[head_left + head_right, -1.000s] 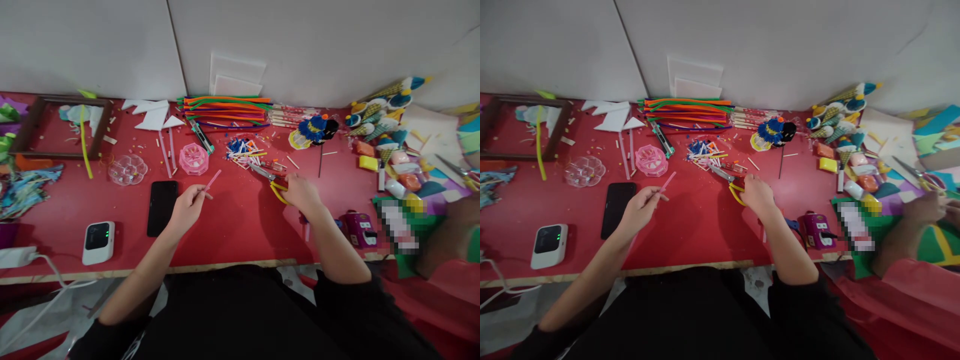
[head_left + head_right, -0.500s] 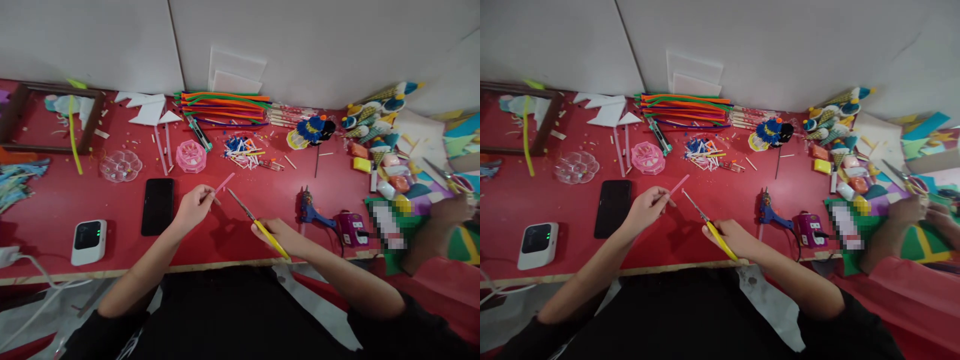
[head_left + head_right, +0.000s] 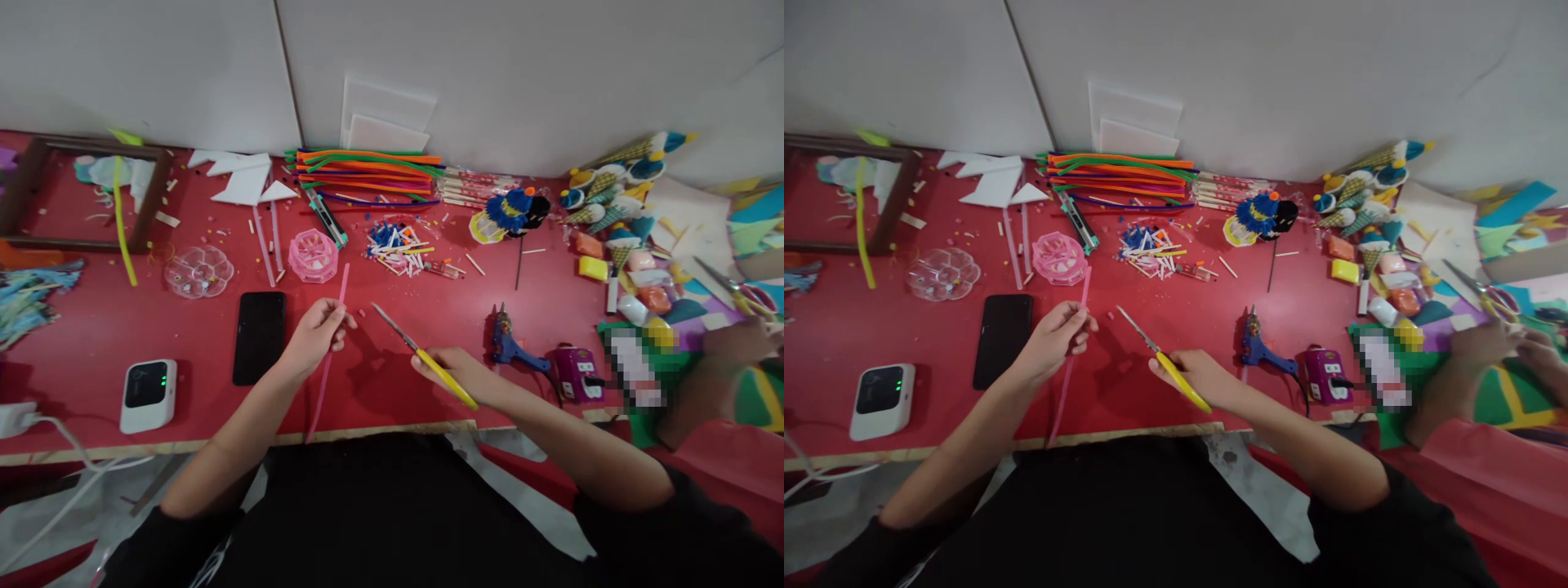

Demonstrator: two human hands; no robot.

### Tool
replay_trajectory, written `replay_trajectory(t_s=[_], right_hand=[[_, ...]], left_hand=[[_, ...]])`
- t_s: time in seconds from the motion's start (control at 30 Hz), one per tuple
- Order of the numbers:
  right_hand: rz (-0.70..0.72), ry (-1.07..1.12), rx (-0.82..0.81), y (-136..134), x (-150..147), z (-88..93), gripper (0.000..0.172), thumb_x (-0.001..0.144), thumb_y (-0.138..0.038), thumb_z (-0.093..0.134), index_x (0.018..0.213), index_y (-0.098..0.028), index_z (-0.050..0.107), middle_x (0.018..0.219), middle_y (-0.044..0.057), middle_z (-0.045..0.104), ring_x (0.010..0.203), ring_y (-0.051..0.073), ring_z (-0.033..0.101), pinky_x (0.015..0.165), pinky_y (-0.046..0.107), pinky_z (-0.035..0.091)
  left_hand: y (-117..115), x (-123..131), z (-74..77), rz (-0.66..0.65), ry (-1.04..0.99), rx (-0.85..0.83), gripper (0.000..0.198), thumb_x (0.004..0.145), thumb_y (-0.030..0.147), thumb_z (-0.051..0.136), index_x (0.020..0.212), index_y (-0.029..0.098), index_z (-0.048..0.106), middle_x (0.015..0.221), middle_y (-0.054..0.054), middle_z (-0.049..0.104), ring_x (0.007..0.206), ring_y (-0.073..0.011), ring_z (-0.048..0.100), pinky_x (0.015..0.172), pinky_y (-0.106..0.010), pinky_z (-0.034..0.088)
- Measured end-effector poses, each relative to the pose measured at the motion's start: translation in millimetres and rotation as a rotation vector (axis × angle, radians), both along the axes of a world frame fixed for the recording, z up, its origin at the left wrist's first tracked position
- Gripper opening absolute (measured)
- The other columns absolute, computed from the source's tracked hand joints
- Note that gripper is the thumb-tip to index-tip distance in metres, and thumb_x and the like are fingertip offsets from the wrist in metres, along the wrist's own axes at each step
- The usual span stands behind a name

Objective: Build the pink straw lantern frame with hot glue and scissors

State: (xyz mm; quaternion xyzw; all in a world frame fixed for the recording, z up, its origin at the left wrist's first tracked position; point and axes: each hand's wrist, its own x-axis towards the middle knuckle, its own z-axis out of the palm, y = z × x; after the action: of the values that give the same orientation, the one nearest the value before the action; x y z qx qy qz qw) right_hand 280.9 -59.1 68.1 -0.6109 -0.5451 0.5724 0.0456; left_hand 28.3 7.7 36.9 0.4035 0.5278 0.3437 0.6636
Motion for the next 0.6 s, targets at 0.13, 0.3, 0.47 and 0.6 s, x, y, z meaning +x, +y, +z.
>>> replay_trajectory(t_s=[0.13,0.3,0.47,0.6], right_hand=[[0.010,0.057,-0.149,-1.1,-6.7,5.0,0.061,0.074,-0.076,0.069,0.059,-0.022,0.046,0.052,-0.004,0.044,0.048,0.008,0.038,0.044,0.023,0.027],[-0.186,0.047,-0.260,18.2,0.7,-24.3,0.069,0.077,-0.091,0.047,0.065,-0.024,0.047,0.045,-0.006,0.041,0.036,0.009,0.037,0.034,0.023,0.031],[-0.427,0.072,-0.197,44.3,11.5,-39.6,0.070,0.083,-0.093,0.027,0.070,-0.025,0.038,0.047,-0.009,0.034,0.035,0.007,0.033,0.033,0.020,0.031],[-0.452,0.131,-0.199,38.2,4.6,-33.9,0.068,0.079,-0.092,0.045,0.070,-0.024,0.043,0.046,-0.009,0.038,0.034,0.007,0.036,0.031,0.019,0.029]], left_hand=[[1.9,1.0,5.4,0.068,-0.080,0.005,0.018,0.091,0.034,0.060,0.090,0.023,0.046,0.067,0.004,0.060,0.044,-0.0057,0.035,0.042,-0.016,0.026],[3.7,-4.1,9.2,0.130,-0.084,0.015,0.011,0.088,0.026,0.062,0.090,0.020,0.054,0.073,0.000,0.067,0.047,-0.0048,0.031,0.043,-0.015,0.024],[4.7,-11.2,6.6,0.139,-0.084,-0.050,0.004,0.088,0.017,0.062,0.092,0.017,0.059,0.088,-0.005,0.075,0.054,-0.0068,0.045,0.047,-0.015,0.037],[9.3,-4.8,0.0,0.078,-0.144,-0.188,0.015,0.095,0.017,0.056,0.080,0.017,0.056,0.085,-0.009,0.077,0.071,-0.0125,0.069,0.069,-0.024,0.057]])
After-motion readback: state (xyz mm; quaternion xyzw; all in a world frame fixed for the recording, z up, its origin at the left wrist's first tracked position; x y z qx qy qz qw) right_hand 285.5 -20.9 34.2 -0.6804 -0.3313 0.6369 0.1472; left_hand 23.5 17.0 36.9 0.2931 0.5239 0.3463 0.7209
